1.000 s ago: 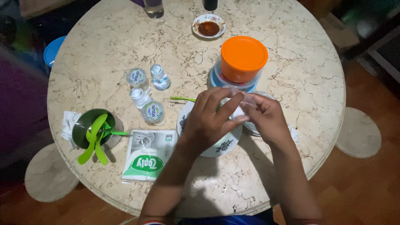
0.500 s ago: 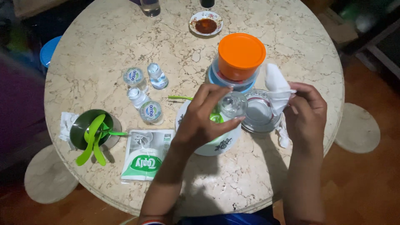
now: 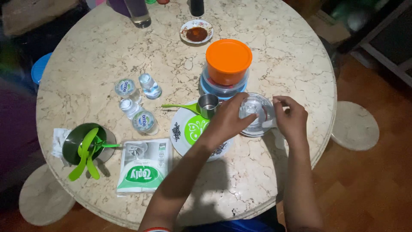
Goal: The person wipes several small containers and a glass with a white wipe on a round table, then stacks them. The person also wipes a metal cup and places it on a plate. The person handles multiple small containers one at a time, wiping each before stacking them.
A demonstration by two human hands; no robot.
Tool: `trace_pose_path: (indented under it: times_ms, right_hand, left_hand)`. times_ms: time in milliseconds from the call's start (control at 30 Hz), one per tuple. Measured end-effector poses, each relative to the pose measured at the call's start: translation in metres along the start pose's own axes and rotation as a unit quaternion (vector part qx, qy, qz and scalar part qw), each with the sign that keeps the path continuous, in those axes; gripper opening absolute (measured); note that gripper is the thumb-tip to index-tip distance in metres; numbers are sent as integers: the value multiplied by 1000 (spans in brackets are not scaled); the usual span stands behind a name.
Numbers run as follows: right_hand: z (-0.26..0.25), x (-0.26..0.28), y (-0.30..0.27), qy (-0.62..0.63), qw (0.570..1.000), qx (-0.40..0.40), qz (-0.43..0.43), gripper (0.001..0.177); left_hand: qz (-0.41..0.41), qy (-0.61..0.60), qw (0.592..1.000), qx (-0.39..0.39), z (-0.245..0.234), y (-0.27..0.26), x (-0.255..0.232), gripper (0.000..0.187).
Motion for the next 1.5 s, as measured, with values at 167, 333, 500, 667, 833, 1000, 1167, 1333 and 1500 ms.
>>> trace_pose_path:
  times_ms: [167, 333, 500, 667, 833, 1000, 1167, 1333, 1500]
  right_hand:
    - [0, -62, 16, -249, 965, 8, 79, 29]
    - [5, -73, 17, -276, 954, 39, 111, 36]
    - [7, -66, 10, -271, 951, 59, 137, 34]
    - [10, -68, 14, -226, 965, 65, 116, 32]
    - [7, -67, 14, -234, 961, 65, 136, 31]
    - [7, -73, 19, -243, 959, 74, 125, 29]
    - [0, -54, 17, -243, 960, 66, 120, 32]
    - [0, -45, 13, -238, 963, 66, 107, 34]
    - [-2, -65, 21, -247, 963, 52, 97, 31]
  left_hand:
    - [1, -1, 1000, 19, 20, 16, 18, 58]
    - [-8, -1, 1000, 21, 37, 25, 48, 60]
    - [-11, -7, 999, 39, 35, 22, 43, 60]
    - [-18, -12, 998, 60, 45, 23, 47, 59]
    - [-22, 4, 997, 70, 49, 25, 50, 60]
    - [-29, 17, 997, 74, 47, 24, 41, 58]
    - [-28, 5, 996, 87, 49, 22, 34, 61]
    - [-36, 4, 995, 89, 53, 22, 36, 62]
    - [-42, 12, 995, 89, 62, 22, 45, 67]
Point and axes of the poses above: each hand's wrist, its own y-axis towards the middle knuckle, its own z-axis out of the palm, x = y × z, the point moved 10 cm from there along y, towards the middle knuckle, and after that the axes turned 3 degrees about x, right-handed, at the moved point
